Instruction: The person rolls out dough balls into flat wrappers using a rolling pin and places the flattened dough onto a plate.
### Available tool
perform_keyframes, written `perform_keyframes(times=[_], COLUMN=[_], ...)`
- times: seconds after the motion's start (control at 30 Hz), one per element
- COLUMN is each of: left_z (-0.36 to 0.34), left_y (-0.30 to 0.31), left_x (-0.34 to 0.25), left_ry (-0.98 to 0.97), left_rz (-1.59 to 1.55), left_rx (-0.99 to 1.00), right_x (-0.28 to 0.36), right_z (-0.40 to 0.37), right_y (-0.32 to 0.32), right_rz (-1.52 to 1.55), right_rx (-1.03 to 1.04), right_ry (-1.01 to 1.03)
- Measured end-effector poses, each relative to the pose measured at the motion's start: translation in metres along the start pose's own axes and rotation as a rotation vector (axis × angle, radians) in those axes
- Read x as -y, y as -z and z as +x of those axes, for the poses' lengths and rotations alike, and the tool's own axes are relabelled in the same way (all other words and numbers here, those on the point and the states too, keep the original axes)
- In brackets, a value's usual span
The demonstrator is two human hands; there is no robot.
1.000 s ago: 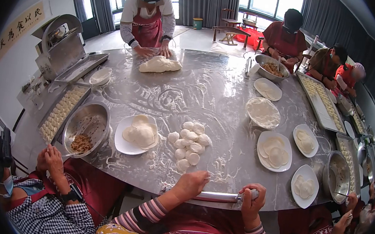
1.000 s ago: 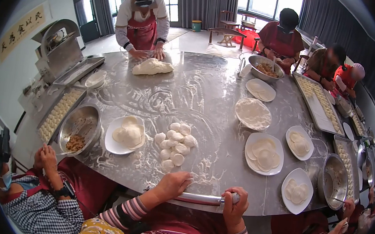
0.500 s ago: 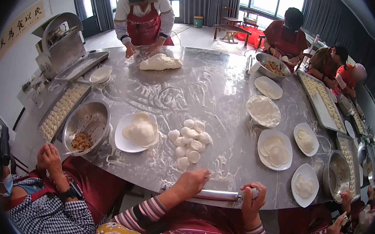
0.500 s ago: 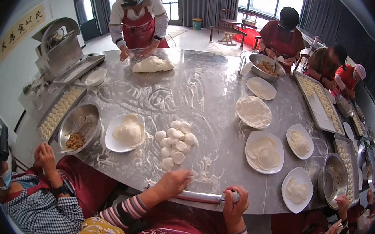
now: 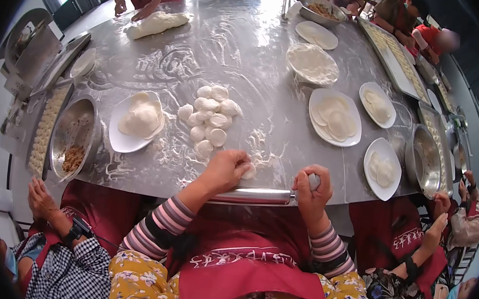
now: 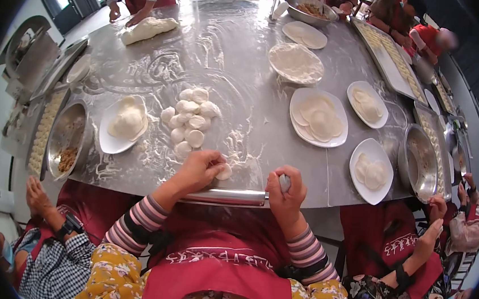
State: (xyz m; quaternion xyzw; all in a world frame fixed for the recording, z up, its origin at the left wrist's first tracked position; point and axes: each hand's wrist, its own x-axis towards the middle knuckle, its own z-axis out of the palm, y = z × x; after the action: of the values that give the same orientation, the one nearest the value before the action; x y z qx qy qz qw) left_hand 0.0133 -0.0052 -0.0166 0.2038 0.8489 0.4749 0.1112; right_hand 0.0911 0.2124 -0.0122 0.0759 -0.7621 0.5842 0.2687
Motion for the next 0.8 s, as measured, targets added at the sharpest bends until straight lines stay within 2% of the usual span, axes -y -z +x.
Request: perform_keyframes(times=[0.13,0.23,0.3,0.37,0.43,0.47,0.5,0.53,0.6,0.63,0.7,0.73,0.8], left_z=[-0.001,0.0,-0.001,-0.003,0.004,0.01,0.013,0.015,0.021,0.021,0.024,0.021,0.013], left_y=[0.004,0.004,0.004,0.007,0.013,0.013,0.013,0.016,0.015,0.015,0.016,0.017,0.016], left_x=[0.003,0.003,0.001,0.001,0.004,0.01,0.006,-0.01,-0.001,-0.008,0.005,0.008,0.011], left_ry=[0.06,0.029,-0.004,-0.032,-0.076,-0.124,-0.135,-0.108,-0.098,-0.103,-0.141,-0.167,0.038], left_rz=[-0.035,0.008,0.059,0.129,0.271,0.334,0.217,0.176,0.183,0.184,0.238,0.241,0.084], left_rx=[0.0,-0.004,-0.061,-0.03,0.026,0.063,0.082,0.128,0.178,0.162,0.131,0.141,0.096], right_x=[-0.004,-0.013,-0.024,-0.027,-0.053,-0.066,-0.081,-0.081,-0.079,-0.066,-0.044,-0.032,-0.022], right_z=[0.004,0.012,0.023,0.043,0.061,0.06,0.056,0.058,0.054,0.051,0.039,0.034,0.023], right_y=[-0.003,-0.006,-0.011,-0.022,-0.031,-0.035,-0.04,-0.038,-0.034,-0.029,-0.027,-0.021,-0.014], right_rz=[-0.063,-0.104,-0.196,-0.214,-0.48,-0.356,-0.444,-0.542,-0.596,-0.568,-0.245,-0.216,-0.202], right_rx=[-0.03,-0.071,-0.095,-0.099,-0.085,-0.023,0.033,0.005,0.009,0.007,-0.121,-0.121,-0.116], right_ry=[0.016,0.015,0.122,0.105,0.49,0.364,0.276,0.489,0.588,0.547,0.184,0.2,0.245])
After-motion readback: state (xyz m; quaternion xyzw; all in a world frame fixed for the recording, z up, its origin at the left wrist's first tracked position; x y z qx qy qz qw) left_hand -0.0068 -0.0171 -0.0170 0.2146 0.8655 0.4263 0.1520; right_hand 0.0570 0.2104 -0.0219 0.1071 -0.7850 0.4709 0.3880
